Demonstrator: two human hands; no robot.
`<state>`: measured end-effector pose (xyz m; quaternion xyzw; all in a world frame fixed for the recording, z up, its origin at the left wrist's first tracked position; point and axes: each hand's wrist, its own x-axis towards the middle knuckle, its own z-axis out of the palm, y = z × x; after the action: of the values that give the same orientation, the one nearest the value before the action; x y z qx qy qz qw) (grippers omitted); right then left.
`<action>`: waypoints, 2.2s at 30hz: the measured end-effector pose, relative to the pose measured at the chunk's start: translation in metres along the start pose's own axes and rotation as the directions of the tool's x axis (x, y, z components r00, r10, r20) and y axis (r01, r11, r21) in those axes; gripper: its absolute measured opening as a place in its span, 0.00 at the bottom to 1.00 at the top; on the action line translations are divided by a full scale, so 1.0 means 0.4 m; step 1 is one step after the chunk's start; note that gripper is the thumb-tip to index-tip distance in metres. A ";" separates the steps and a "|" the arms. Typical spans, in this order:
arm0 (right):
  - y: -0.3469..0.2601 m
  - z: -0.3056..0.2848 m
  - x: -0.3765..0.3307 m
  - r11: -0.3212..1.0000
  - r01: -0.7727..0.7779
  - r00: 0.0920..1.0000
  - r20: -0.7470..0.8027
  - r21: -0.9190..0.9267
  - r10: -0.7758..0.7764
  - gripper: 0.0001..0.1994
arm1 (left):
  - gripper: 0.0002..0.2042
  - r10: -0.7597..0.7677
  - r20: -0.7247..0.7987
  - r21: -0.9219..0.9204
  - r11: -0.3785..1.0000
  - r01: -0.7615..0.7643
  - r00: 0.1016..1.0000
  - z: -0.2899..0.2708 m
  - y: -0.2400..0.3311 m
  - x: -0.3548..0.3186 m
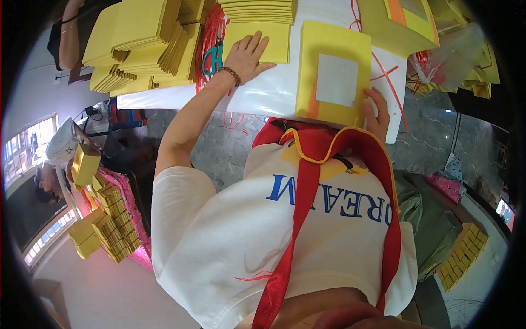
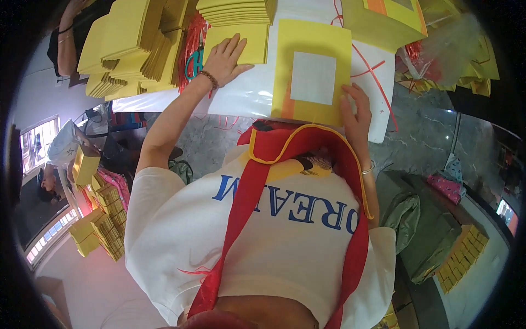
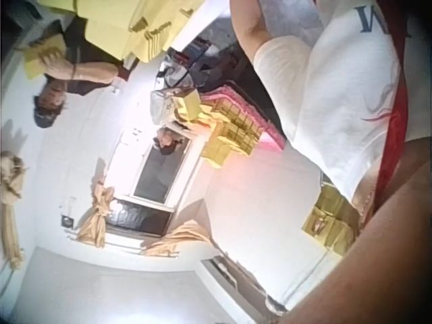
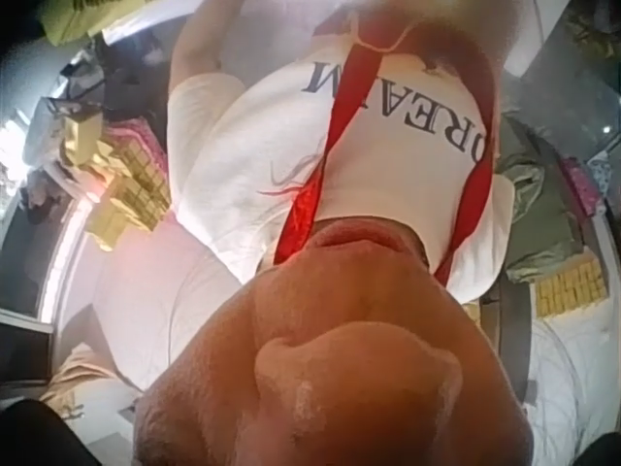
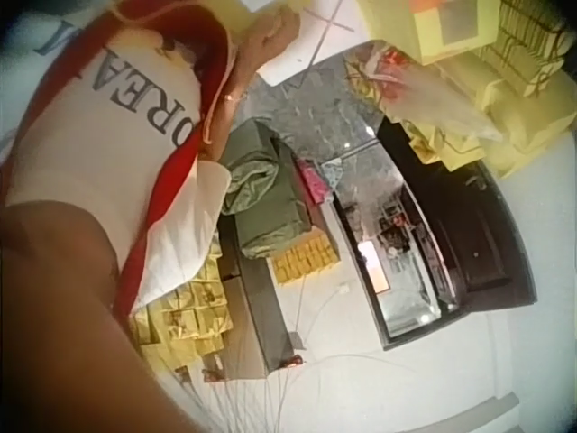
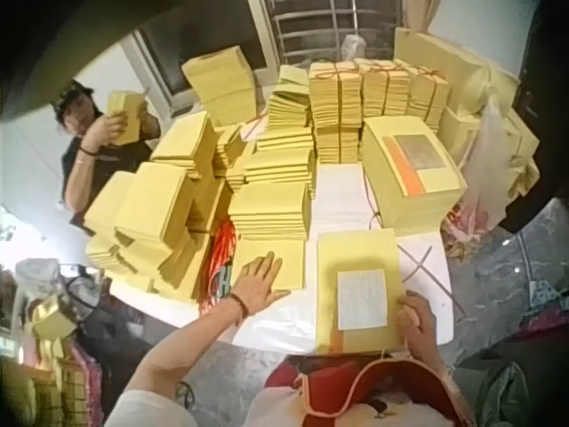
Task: Stacking and inspecting sheets of yellow joss paper at a work table.
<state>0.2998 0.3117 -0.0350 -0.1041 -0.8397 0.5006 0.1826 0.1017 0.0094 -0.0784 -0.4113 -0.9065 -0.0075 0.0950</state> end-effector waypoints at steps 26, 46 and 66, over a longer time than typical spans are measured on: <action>0.022 -0.013 0.024 0.986 0.002 0.956 0.290 0.169 -0.052 0.15 | 0.11 0.221 -0.145 -0.644 0.719 -0.262 0.964 -0.200 0.295 -0.012; 0.056 -0.004 0.021 0.988 0.047 0.954 0.285 0.146 -0.087 0.18 | 0.09 0.353 0.434 -0.892 0.294 0.343 0.829 -0.158 0.203 0.096; 0.060 -0.020 0.020 0.952 -0.069 0.917 0.395 0.297 -0.057 0.21 | 0.08 0.408 0.391 -0.914 0.280 0.294 0.825 -0.138 0.200 0.099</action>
<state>0.2956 0.3323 -0.0511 0.0270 -0.7714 0.6354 0.0199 0.1452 0.0868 -0.0223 -0.4001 -0.6824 -0.4239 -0.4412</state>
